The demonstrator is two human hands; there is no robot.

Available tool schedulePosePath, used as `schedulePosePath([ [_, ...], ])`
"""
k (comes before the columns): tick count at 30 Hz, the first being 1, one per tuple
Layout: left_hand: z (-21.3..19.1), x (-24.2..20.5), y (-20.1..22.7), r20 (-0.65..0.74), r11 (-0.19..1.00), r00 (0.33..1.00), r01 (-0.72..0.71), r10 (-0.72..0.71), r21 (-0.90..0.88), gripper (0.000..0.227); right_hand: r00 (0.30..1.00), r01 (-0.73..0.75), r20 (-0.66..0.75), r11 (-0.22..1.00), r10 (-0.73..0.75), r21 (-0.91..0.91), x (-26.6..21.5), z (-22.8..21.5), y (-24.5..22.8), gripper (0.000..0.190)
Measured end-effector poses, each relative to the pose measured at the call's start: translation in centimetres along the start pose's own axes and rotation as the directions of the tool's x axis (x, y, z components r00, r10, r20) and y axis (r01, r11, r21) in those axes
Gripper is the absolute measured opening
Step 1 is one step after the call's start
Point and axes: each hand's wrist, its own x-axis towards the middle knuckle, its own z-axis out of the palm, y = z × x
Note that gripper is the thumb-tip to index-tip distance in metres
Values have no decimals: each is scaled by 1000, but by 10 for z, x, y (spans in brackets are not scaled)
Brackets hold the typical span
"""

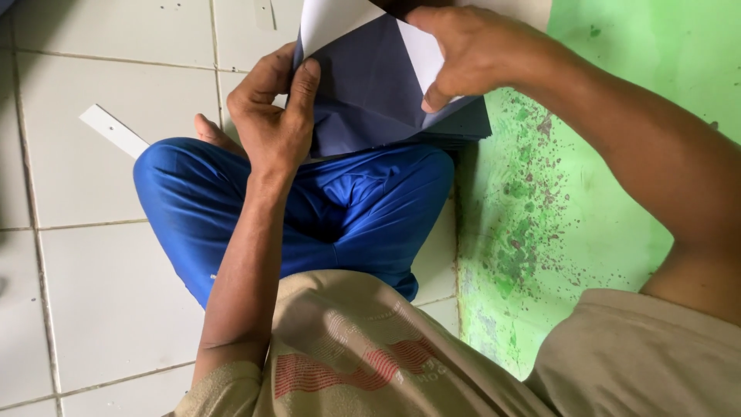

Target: The person stacks several blue shopping bags on the floor and then folds one bag along its creases by hand.

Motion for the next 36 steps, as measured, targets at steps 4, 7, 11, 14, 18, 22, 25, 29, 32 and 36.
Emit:
schedulePosePath([
  [4, -1, -1, 0, 30, 1000, 999, -21, 20, 20, 21, 998, 26, -49, 999, -28, -41, 4, 3, 8, 111],
  [7, 0, 0, 0, 29, 1000, 999, -23, 22, 20, 21, 992, 77, -99, 994, -84, -73, 2, 4, 11, 114],
  [11, 3, -3, 1, 43, 1000, 999, -22, 21, 21, 22, 978, 123, -154, 982, -144, -142, 0, 9, 13, 116],
  [14, 3, -5, -3, 15, 1000, 1000, 1, 0, -19, 22, 962, 142, -198, 962, -190, -233, 0, 12, 20, 118],
  [18, 8, -7, -3, 6, 999, 1000, 22, -21, -48, 23, 942, 185, -223, 944, -249, -274, 1, 17, 29, 114],
  [22, 15, -12, -2, -19, 1000, 1000, -1, 0, -30, 24, 654, 563, -539, 818, -530, -121, 8, 23, 30, 70],
  [25, 22, -18, -2, -37, 997, 998, -52, 54, 52, 24, 503, 767, -636, 642, -586, 15, 10, 24, 13, 48],
  [29, 31, -23, -13, -66, 935, 973, -192, 220, 298, 26, 486, 844, -675, 498, -555, 199, 19, 30, -2, 36],
  [32, 34, -26, -12, -31, 899, 965, -231, 261, 372, 29, 508, 826, -683, 522, -525, 213, 28, 32, 3, 40],
  [36, 39, -27, -11, -46, 929, 972, -206, 231, 308, 33, 572, 793, -683, 520, -454, 318, 37, 33, 4, 45],
])
